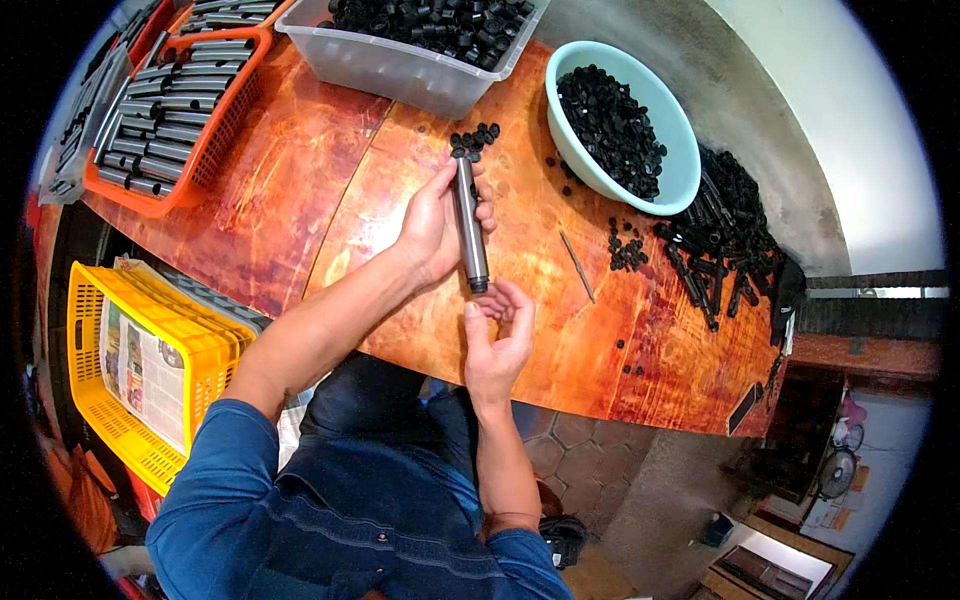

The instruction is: The person repeatedly picks up small black plastic pieces and inserts them into cylindrical metal rods, then places the assembled rods into a yellow basket. The person works at a wooden table with multiple containers of parts nearby.

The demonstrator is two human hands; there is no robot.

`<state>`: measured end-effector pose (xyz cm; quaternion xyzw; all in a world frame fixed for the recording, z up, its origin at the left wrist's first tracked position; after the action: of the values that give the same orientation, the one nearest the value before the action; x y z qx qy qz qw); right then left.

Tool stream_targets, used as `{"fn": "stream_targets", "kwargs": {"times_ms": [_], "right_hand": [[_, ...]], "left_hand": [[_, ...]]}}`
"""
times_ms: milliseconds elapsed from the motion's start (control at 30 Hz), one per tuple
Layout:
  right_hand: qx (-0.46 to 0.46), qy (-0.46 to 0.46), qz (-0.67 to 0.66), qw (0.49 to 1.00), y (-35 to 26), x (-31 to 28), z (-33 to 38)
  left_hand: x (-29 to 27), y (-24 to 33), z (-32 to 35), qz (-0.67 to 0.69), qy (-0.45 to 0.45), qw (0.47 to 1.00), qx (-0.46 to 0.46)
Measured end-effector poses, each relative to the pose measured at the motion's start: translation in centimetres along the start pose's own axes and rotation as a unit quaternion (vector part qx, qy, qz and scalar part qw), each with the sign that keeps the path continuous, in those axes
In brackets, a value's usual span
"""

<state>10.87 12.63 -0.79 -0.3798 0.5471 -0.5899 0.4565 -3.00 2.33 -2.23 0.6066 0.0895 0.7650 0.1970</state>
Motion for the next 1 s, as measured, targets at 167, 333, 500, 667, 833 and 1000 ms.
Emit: {"fn": "stream_targets", "kwargs": {"times_ms": [167,333,500,667,833,1000], "right_hand": [[0.038,0.032,-0.059,0.997,0.5,-0.2,-0.5],[0.052,0.025,-0.100,0.993,0.5,-0.5,-0.9],[0.061,0.027,-0.136,0.989,0.7,-1.0,-1.1],[0.051,0.020,-0.126,0.991,0.9,-0.9,-1.0],[0.054,0.025,-0.127,0.990,0.8,-0.8,-0.9],[0.060,0.044,-0.119,0.990,0.6,-1.0,-0.9]], "left_hand": [[-0.2,0.1,0.1,0.000,-0.007,1.000,0.021],[-0.4,-0.3,-0.3,0.028,-0.050,0.998,-0.001],[0.8,-0.1,0.6,-0.025,-0.051,0.998,0.032],[0.1,-0.4,0.3,-0.023,-0.053,0.998,0.038],[-0.1,-0.5,0.4,-0.044,-0.036,0.997,0.044],[-0.3,-0.8,0.4,-0.055,-0.029,0.997,0.049]]}}
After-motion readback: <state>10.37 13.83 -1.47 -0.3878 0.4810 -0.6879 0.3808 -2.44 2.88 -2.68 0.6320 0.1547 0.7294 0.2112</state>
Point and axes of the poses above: each hand's wrist, its own z-axis away from the middle knuckle, its own x-axis out of the palm, y = z × x, the point moved 6 cm from there along -z, towards the middle knuckle, and after that the axes turned 13 degrees about x, right-handed, at the moved point
